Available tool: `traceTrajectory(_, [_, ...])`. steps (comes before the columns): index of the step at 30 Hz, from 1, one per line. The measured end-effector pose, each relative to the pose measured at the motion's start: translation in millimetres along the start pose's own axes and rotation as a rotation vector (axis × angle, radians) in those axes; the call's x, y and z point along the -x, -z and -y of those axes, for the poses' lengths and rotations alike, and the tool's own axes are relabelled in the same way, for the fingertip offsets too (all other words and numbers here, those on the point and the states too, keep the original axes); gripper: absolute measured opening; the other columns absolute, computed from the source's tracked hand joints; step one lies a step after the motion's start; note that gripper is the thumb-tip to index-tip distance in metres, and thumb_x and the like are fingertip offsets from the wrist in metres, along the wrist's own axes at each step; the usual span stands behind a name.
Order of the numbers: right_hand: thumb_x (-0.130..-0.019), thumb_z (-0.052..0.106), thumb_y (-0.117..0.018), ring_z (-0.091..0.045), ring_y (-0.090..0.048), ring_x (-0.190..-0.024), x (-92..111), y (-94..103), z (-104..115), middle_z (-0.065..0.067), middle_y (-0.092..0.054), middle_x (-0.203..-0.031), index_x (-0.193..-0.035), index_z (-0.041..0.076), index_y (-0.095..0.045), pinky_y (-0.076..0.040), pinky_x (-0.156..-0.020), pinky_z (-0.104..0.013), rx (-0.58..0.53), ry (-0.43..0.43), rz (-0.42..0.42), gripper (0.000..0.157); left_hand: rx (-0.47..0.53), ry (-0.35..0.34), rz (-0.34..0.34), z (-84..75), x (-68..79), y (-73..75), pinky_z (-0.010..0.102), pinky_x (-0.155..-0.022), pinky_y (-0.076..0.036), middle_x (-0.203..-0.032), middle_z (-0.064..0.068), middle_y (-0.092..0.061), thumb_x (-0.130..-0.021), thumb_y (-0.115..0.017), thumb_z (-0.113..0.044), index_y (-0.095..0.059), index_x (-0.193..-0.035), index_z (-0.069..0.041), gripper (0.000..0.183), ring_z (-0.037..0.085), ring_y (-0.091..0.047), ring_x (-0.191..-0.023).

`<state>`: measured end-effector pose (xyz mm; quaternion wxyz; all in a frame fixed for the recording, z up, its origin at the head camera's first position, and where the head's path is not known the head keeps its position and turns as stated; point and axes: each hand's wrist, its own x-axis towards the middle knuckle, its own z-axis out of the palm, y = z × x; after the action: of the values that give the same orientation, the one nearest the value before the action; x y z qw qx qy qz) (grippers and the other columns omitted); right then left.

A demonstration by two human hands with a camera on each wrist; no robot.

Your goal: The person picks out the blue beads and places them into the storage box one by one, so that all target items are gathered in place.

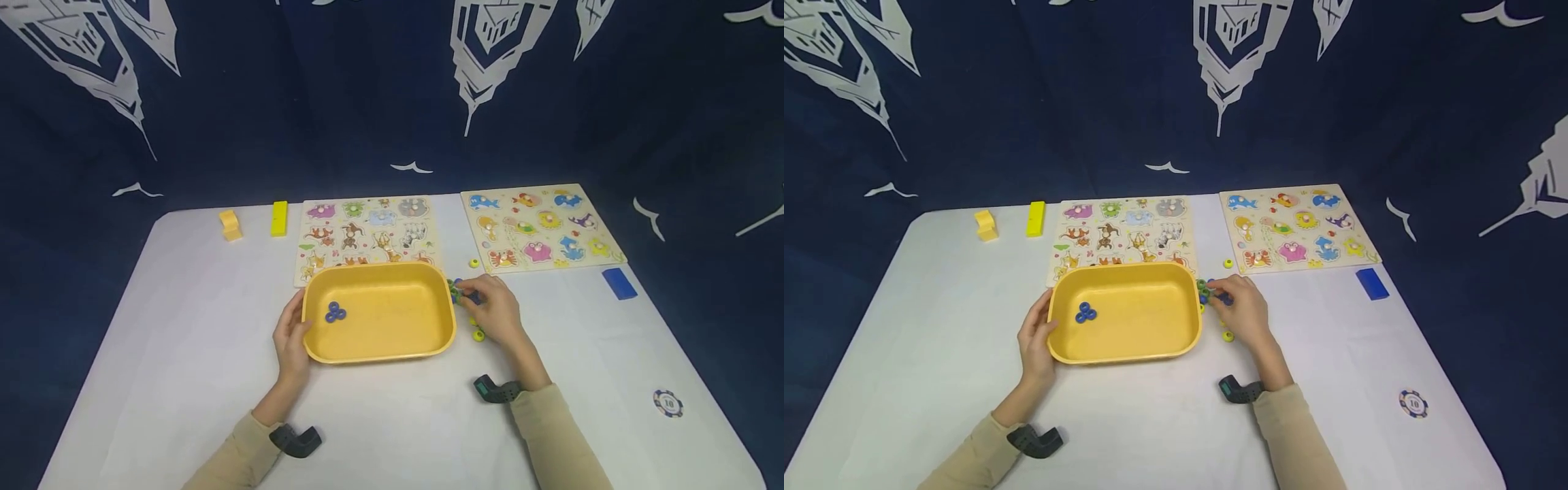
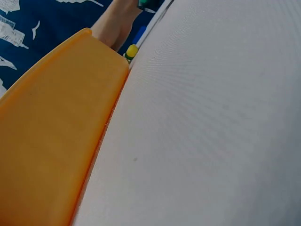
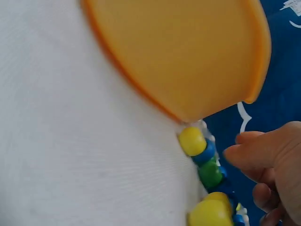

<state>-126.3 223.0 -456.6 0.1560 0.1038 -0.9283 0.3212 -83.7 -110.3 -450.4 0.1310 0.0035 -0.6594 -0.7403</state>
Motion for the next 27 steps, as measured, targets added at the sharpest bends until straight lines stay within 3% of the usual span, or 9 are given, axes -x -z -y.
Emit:
traceTrajectory(8, [-0.070, 0.019, -0.073, -0.010, -0.045, -0.075, 3.5, -13.3, -3.8, 0.005, -0.057, -0.081, -0.095, 0.016, -0.069, -0.042, -0.061, -0.025, 0.090, 0.071, 0.071, 0.025, 0.009, -0.014, 0.002, 3.0, 1.0, 2.0, 0.022, -0.093, -0.044, -0.129, 0.022, -0.042, -0.080, -0.032, 0.012, -0.037, -0.131, 0.003, 0.052, 0.038, -0.040, -0.114])
traceTrajectory(16, [-0.070, 0.019, -0.074, -0.011, -0.046, -0.072, 2.0, -14.1, -2.9, 0.005, -0.056, -0.077, -0.091, 0.014, -0.068, -0.041, -0.058, -0.025, 0.082, 0.066, 0.005, 0.023, 0.038, -0.031, 0.024, 22.3, -5.0, 8.8, 0.024, -0.094, -0.044, -0.130, 0.014, -0.044, -0.081, -0.033, 0.010, -0.041, -0.132, -0.006, 0.053, 0.030, -0.044, -0.115])
traceTrajectory(18, [-0.070, 0.018, -0.074, -0.012, -0.046, -0.069, -0.3, -8.6, -0.6, 0.004, -0.056, -0.075, -0.091, 0.014, -0.067, -0.038, -0.057, -0.025, 0.053, 0.064, -0.029, 0.023, 0.030, -0.032, 0.021, 19.4, -4.8, 7.5, 0.024, -0.094, -0.044, -0.130, 0.014, -0.044, -0.081, -0.033, 0.009, -0.041, -0.131, -0.005, 0.053, 0.031, -0.043, -0.115])
traceTrajectory(23, [-0.070, 0.015, -0.073, -0.017, -0.043, -0.064, -13.6, 11.6, 15.0, 0.003, -0.054, -0.073, -0.093, 0.013, -0.065, -0.032, -0.054, -0.023, -0.004, 0.083, -0.112, 0.024, 0.017, -0.013, 0.013, 6.5, -3.9, 2.5, 0.027, -0.094, -0.045, -0.128, 0.018, -0.044, -0.080, -0.034, 0.011, -0.040, -0.131, -0.001, 0.052, 0.034, -0.043, -0.115])
traceTrajectory(27, [-0.073, 0.017, -0.071, -0.019, -0.041, -0.063, -31.1, 16.0, 44.8, 0.004, -0.054, -0.073, -0.092, 0.013, -0.063, -0.030, -0.054, -0.022, -0.069, 0.141, -0.088, 0.021, 0.030, -0.007, 0.005, 13.0, -5.2, 5.9, 0.027, -0.092, -0.046, -0.127, 0.016, -0.045, -0.080, -0.035, 0.011, -0.042, -0.130, -0.003, 0.053, 0.031, -0.045, -0.113])
